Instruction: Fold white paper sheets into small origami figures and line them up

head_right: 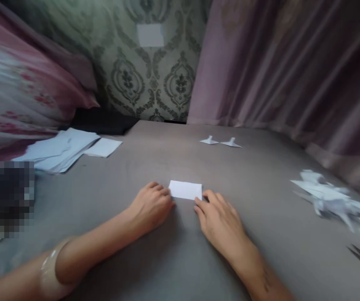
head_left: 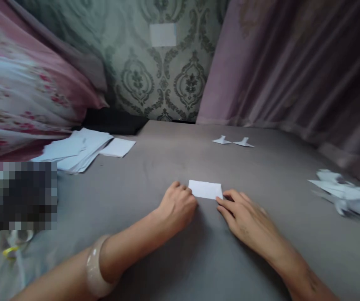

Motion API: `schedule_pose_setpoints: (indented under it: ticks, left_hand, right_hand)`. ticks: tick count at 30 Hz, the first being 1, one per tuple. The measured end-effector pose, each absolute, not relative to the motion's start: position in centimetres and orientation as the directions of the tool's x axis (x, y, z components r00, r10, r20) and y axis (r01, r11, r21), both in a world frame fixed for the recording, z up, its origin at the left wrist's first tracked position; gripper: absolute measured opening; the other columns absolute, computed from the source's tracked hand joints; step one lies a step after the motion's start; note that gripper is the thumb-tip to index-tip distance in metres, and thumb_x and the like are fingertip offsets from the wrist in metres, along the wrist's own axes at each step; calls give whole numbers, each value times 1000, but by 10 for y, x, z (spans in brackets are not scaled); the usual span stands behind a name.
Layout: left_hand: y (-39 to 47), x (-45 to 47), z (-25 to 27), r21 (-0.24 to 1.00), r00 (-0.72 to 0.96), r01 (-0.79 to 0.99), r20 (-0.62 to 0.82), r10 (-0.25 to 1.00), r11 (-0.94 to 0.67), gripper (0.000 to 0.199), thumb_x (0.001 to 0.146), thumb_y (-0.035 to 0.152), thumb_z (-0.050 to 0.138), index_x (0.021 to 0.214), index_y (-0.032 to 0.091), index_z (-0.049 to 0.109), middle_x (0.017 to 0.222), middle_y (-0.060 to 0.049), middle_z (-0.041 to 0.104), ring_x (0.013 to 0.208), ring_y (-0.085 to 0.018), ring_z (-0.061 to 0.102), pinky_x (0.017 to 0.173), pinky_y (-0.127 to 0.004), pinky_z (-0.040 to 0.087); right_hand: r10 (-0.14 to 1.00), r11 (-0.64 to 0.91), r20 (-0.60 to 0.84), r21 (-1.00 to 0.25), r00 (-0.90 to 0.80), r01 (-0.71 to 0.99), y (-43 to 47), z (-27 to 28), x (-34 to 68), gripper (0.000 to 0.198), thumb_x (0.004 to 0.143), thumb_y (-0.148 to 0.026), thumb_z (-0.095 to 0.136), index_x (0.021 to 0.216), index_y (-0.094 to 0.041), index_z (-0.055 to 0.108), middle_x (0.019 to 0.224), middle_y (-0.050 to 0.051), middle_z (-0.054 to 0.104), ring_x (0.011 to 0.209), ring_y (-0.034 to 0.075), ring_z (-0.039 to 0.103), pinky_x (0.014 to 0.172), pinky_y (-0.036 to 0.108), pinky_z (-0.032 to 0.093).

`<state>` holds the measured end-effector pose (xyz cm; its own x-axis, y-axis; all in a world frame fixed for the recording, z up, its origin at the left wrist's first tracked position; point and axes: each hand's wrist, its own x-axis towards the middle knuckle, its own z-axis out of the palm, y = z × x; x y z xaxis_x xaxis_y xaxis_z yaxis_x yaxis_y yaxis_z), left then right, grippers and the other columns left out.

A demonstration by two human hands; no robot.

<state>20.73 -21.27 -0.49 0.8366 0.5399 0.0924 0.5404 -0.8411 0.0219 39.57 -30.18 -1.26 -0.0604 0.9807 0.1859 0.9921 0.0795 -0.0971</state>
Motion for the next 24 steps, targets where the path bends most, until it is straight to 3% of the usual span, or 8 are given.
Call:
schedule_pose_setpoints:
  ticks: [5, 9, 11, 16, 20, 22, 24]
  left_hand:
    - [-199, 210, -17, 85, 795, 563, 216, 567, -822, 30, 90, 39, 48, 93, 14, 64, 88, -11, 62, 81, -24, 58, 72, -36, 45]
    - [-183, 211, -25, 190, 838, 419, 296, 458, -888, 30, 89, 41, 51, 104, 18, 63, 113, -13, 57, 102, -26, 51, 88, -39, 43]
    - [-175, 213, -24, 226, 876, 342, 275, 396, -912, 30, 91, 38, 49, 108, 17, 62, 116, -12, 57, 105, -24, 50, 91, -38, 41]
    - [-170, 224, -13, 87, 917, 336, 194, 347, -938, 35, 88, 43, 50, 108, 16, 60, 103, -12, 63, 98, -28, 52, 81, -40, 41]
    - [-181, 234, -11, -39, 931, 340, 158, 330, -940, 30, 92, 34, 40, 100, 12, 59, 85, -13, 64, 80, -24, 58, 72, -35, 42]
    - [-187, 237, -12, -37, 913, 379, 180, 367, -925, 30, 94, 29, 34, 96, 12, 59, 80, -13, 65, 75, -23, 59, 70, -33, 42]
    - [-187, 238, -13, 48, 870, 445, 210, 445, -894, 30, 94, 27, 33, 94, 14, 60, 76, -11, 65, 71, -22, 59, 69, -32, 43]
  right_hand:
    - [983, 23, 183, -201, 14, 979, -302, -6, 397, 19, 88, -23, 52, 96, -28, 68, 101, 4, 63, 91, 19, 59, 65, 29, 44]
    - [975, -47, 197, -258, 100, 965, -295, -10, 399, 12, 86, -26, 54, 93, -24, 64, 97, 4, 62, 91, 20, 58, 65, 28, 41]
    - [960, -96, 224, -304, 169, 948, -290, -15, 400, 14, 84, -26, 55, 96, -22, 60, 96, 5, 62, 89, 20, 58, 66, 29, 42]
    - [915, -163, 228, -545, 332, 822, -278, -28, 407, 22, 81, -20, 51, 102, -20, 58, 93, 4, 65, 74, 14, 59, 69, 27, 44]
    - [881, -156, 243, -663, 407, 732, -274, -32, 411, 26, 79, -18, 51, 104, -17, 58, 88, 5, 68, 69, 14, 61, 70, 27, 47]
    - [866, -149, 251, -696, 432, 703, -273, -32, 412, 25, 79, -18, 51, 102, -16, 59, 86, 5, 69, 67, 14, 62, 69, 27, 48]
    - [856, -137, 263, -715, 445, 686, -273, -31, 412, 25, 79, -20, 50, 101, -16, 60, 85, 6, 69, 66, 14, 63, 69, 28, 49]
